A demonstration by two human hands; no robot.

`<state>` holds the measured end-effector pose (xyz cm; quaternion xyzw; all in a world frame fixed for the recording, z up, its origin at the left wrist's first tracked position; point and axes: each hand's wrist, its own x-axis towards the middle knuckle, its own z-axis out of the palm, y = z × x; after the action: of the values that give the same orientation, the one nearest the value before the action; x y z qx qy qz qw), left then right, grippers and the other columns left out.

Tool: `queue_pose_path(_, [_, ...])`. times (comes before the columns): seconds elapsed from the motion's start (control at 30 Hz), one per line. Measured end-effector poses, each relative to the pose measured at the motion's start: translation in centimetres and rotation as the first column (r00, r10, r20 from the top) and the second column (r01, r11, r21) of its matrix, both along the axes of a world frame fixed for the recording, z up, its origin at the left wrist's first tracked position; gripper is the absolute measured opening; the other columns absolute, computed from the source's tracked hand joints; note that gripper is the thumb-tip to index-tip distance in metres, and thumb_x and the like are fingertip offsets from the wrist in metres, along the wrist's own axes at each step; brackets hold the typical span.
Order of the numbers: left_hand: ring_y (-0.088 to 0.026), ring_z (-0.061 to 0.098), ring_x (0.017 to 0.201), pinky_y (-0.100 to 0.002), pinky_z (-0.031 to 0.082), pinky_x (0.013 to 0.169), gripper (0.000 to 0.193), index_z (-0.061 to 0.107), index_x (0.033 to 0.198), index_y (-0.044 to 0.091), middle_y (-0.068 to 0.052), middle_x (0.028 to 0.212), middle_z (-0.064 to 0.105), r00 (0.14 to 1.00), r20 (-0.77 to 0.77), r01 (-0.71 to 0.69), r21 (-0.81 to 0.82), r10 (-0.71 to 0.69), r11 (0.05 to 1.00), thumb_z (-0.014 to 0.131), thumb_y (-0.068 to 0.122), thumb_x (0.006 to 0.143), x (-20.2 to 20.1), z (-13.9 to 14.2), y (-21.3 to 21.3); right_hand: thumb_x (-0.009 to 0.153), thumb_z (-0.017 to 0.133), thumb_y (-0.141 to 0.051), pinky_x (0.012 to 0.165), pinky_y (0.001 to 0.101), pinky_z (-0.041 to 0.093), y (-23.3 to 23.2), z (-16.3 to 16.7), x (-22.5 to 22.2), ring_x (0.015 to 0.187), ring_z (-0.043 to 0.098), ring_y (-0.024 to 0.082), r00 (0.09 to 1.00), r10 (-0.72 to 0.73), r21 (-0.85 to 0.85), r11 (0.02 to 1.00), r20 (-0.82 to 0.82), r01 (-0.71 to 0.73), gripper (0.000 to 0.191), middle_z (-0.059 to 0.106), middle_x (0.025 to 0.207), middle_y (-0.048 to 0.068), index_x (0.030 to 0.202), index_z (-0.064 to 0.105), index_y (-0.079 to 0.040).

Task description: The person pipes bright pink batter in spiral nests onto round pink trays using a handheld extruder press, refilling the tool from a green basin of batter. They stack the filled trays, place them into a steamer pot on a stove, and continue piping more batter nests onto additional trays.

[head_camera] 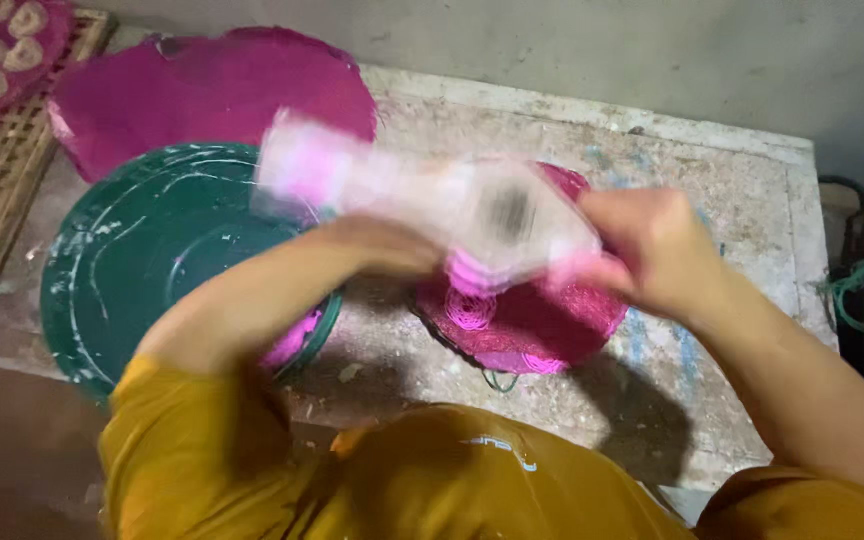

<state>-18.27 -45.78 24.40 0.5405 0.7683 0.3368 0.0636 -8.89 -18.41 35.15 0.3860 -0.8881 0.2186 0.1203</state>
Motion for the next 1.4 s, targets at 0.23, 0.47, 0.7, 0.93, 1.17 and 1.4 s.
queue_pose_path(0.23, [-0.035,0.068,0.107,-0.044,0.055,0.094,0.048,0.064,0.124,-0.002,-0.023,0.116,0.070,0.883,0.361,0.338,-0.046,-0.300,0.940,0.076,0.019,0.082,11.5,1.7,-8.7,0.084,0.062,-0.060,0.051,0.0427,0.041,-9.6,4.2,1.5,0.062,0.055,0.032,0.790,0.613,0.093,0.788,-0.026,-0.609,0.057,0.055,0.070,0.009,0.089,0.063,-0.004])
queue_pose_path(0.47, [-0.034,0.068,0.110,-0.044,0.054,0.096,0.042,0.066,0.123,-0.005,-0.024,0.118,0.071,0.804,0.561,0.277,-0.060,-0.197,0.959,0.071,0.016,0.087,14.9,0.7,-19.0,0.103,0.058,-0.035,0.060,0.0420,0.045,-15.9,-0.2,3.7,0.063,0.058,0.031,0.379,0.577,-0.302,0.758,0.723,-0.578,0.036,0.053,0.071,0.013,0.088,0.060,-0.002])
queue_pose_path(0.7, [-0.032,0.068,0.113,-0.043,0.054,0.099,0.038,0.068,0.122,-0.009,-0.025,0.121,0.071,0.520,0.822,-0.370,-0.030,0.234,0.928,0.067,0.013,0.091,15.3,-3.8,-37.8,0.089,0.070,-0.041,0.058,0.0412,0.044,-18.9,-0.8,0.7,0.066,0.059,0.027,0.748,0.660,0.079,0.744,0.074,-0.664,0.033,0.055,0.072,0.007,0.086,0.061,-0.009])
queue_pose_path(0.93, [-0.027,0.069,0.119,-0.043,0.054,0.105,0.048,0.063,0.124,-0.002,-0.016,0.129,0.069,0.088,0.910,-0.493,0.392,-0.404,0.776,0.057,0.009,0.078,17.9,-10.0,-34.8,0.092,0.081,-0.023,0.058,0.0322,0.047,-27.6,-2.0,-6.4,0.069,0.060,0.015,0.522,0.654,0.539,0.753,-0.548,-0.377,0.021,0.059,0.078,-0.002,0.109,0.073,-0.013])
queue_pose_path(1.17, [-0.014,0.063,0.086,-0.032,0.052,0.078,0.016,0.067,0.106,0.004,-0.005,0.095,0.067,0.343,0.837,-0.934,0.258,0.426,0.246,0.068,0.007,0.090,18.0,-12.3,-35.5,0.090,0.070,-0.023,0.078,0.0497,0.055,-34.9,-9.8,-4.2,0.096,0.066,0.042,0.970,0.213,0.023,0.977,-0.114,-0.212,0.044,0.064,0.112,0.022,0.127,0.057,-0.003])
queue_pose_path(1.4, [-0.017,0.062,0.083,-0.031,0.052,0.074,0.011,0.065,0.103,0.004,-0.005,0.095,0.065,0.258,0.521,-0.902,0.431,0.813,0.010,0.070,0.000,0.094,18.5,-15.6,-37.4,0.100,0.054,-0.029,0.068,0.0512,0.057,-42.4,-19.5,0.2,0.084,0.073,0.039,0.922,0.167,0.648,0.668,0.350,-0.367,0.029,0.073,0.089,0.018,0.118,0.057,-0.006])
